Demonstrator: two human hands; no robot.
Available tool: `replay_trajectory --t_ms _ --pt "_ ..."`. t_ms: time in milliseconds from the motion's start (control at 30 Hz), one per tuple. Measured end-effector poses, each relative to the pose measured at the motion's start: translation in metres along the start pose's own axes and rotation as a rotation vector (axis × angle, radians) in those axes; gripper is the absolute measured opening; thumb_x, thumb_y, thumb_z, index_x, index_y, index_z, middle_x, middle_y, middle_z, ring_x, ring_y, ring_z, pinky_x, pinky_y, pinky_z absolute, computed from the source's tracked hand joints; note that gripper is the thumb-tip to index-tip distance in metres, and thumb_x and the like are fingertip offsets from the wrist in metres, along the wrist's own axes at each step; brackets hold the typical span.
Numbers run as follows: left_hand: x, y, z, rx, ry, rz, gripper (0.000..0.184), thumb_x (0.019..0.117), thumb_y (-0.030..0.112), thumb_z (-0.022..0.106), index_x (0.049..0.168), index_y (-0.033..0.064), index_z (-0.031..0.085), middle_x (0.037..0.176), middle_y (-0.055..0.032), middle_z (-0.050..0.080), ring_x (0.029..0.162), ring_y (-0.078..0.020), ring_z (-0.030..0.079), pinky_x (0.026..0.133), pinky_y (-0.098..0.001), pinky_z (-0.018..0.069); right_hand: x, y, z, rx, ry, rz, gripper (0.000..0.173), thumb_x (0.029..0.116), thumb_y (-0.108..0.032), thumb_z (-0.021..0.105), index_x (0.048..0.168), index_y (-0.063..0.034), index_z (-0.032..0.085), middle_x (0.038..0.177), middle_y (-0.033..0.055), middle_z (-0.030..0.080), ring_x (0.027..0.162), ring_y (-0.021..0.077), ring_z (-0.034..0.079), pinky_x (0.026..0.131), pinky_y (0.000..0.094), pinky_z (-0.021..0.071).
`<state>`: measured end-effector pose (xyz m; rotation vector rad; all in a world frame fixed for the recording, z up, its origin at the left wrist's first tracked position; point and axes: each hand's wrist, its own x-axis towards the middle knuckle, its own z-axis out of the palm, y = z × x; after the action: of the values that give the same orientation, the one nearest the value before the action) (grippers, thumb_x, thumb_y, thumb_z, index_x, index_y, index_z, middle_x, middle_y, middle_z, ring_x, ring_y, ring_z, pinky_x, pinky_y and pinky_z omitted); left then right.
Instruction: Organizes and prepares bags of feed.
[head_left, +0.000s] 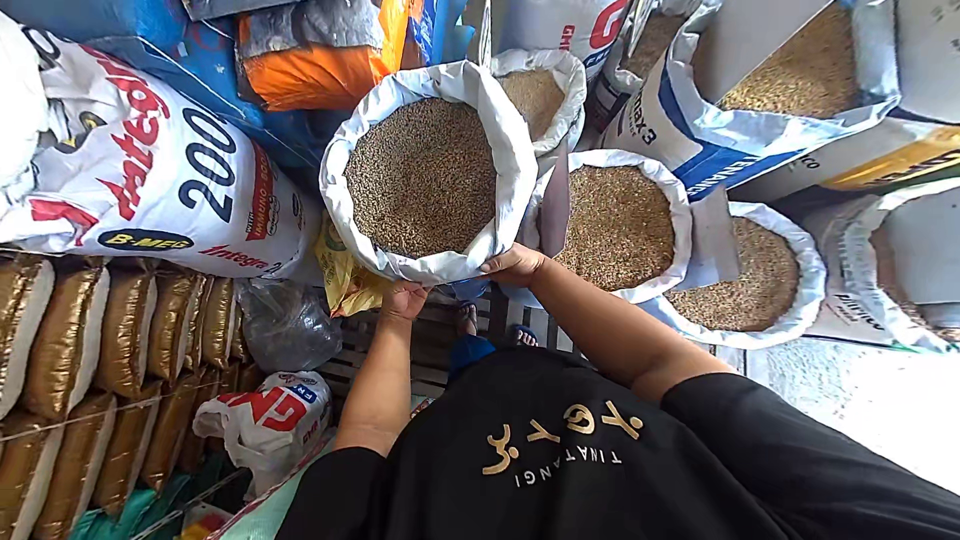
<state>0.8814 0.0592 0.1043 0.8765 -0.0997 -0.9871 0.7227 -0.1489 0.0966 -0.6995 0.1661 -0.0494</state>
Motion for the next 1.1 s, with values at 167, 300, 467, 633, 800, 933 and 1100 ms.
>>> replay_trajectory --t_ms 167,300,467,633,800,933,1100 --pt "0.007 0.004 -0.01 -0.009 -0.057 -0.037 0.035 0.0664 0.012 0.087 0.099 0.0145 0.075 0.094 -0.0092 0.077 0.085 -0.0218 0.075 0.081 -0.04 0.0628 -0.018 -0.021 0.043 0.024 0.562 0.103 0.035 0.094 -0.004 0.064 0.127 -0.0039 0.053 0.108 0.0117 0.07 0.094 0.022 0.071 0.082 0.0402 0.061" --pt "0.011 0.003 -0.011 -0.032 -0.033 -0.055 0.043 0.0602 0.015 0.092 0.099 0.0133 0.075 0.093 -0.0098 0.077 0.083 -0.0225 0.075 0.078 -0.0408 0.0628 -0.01 -0.047 0.059 -0.478 1.051 -0.101 0.106 0.0702 -0.032 0.09 0.154 -0.0035 0.031 0.144 0.0285 0.046 0.127 0.0404 0.053 0.098 0.0571 0.0511" --pt "0.012 0.0 -0.011 -0.074 -0.03 -0.044 0.037 0.0629 0.009 0.086 0.098 0.0115 0.074 0.093 -0.0114 0.077 0.084 -0.0242 0.075 0.078 -0.0429 0.0627 0.017 -0.09 0.06 -0.911 1.128 0.04 0.089 0.0748 -0.035 0.089 0.143 0.0018 0.044 0.128 0.0295 0.06 0.118 0.0438 0.061 0.098 0.0621 0.0501" --pt "0.01 0.016 -0.01 -0.047 -0.03 -0.199 0.034 0.0714 0.006 0.082 0.104 0.0066 0.073 0.101 -0.0158 0.077 0.092 -0.029 0.075 0.086 -0.0452 0.0623 0.002 -0.086 -0.004 -0.353 0.738 -0.142 0.037 0.08 -0.001 0.069 0.116 -0.0015 0.061 0.097 0.0105 0.07 0.085 0.0195 0.069 0.076 0.0426 0.0602" --pt "-0.006 0.123 0.026 0.912 -0.095 -0.824 0.032 0.1094 0.018 0.041 0.122 -0.0017 0.063 0.108 -0.0094 0.072 0.098 -0.0167 0.07 0.09 -0.0338 0.0576 0.006 -0.055 -0.053 0.098 0.273 -0.383 0.045 0.0637 -0.02 0.089 0.105 -0.0193 0.071 0.088 -0.0016 0.076 0.079 0.0094 0.073 0.075 0.0326 0.0629" --pt "0.041 0.219 0.062 1.564 -0.516 -0.535 0.026 0.1012 0.02 0.059 0.116 0.0024 0.072 0.106 -0.0087 0.075 0.097 -0.0161 0.072 0.092 -0.0391 0.0586 0.005 -0.075 -0.018 -0.013 0.651 -0.254 0.041 0.0817 0.004 0.054 0.121 -0.0086 0.057 0.095 0.0054 0.07 0.08 0.0139 0.068 0.073 0.036 0.0598" --pt "0.151 0.215 0.153 1.937 -0.726 0.246 0.037 0.1079 0.027 0.051 0.129 0.0013 0.068 0.125 -0.0178 0.07 0.12 -0.0294 0.066 0.107 -0.0524 0.0501 0.027 -0.095 0.034 -0.581 1.281 -0.089 0.086 0.0829 -0.028 0.078 0.154 -0.0042 0.035 0.142 0.028 0.05 0.122 0.0428 0.057 0.096 0.0632 0.0504"
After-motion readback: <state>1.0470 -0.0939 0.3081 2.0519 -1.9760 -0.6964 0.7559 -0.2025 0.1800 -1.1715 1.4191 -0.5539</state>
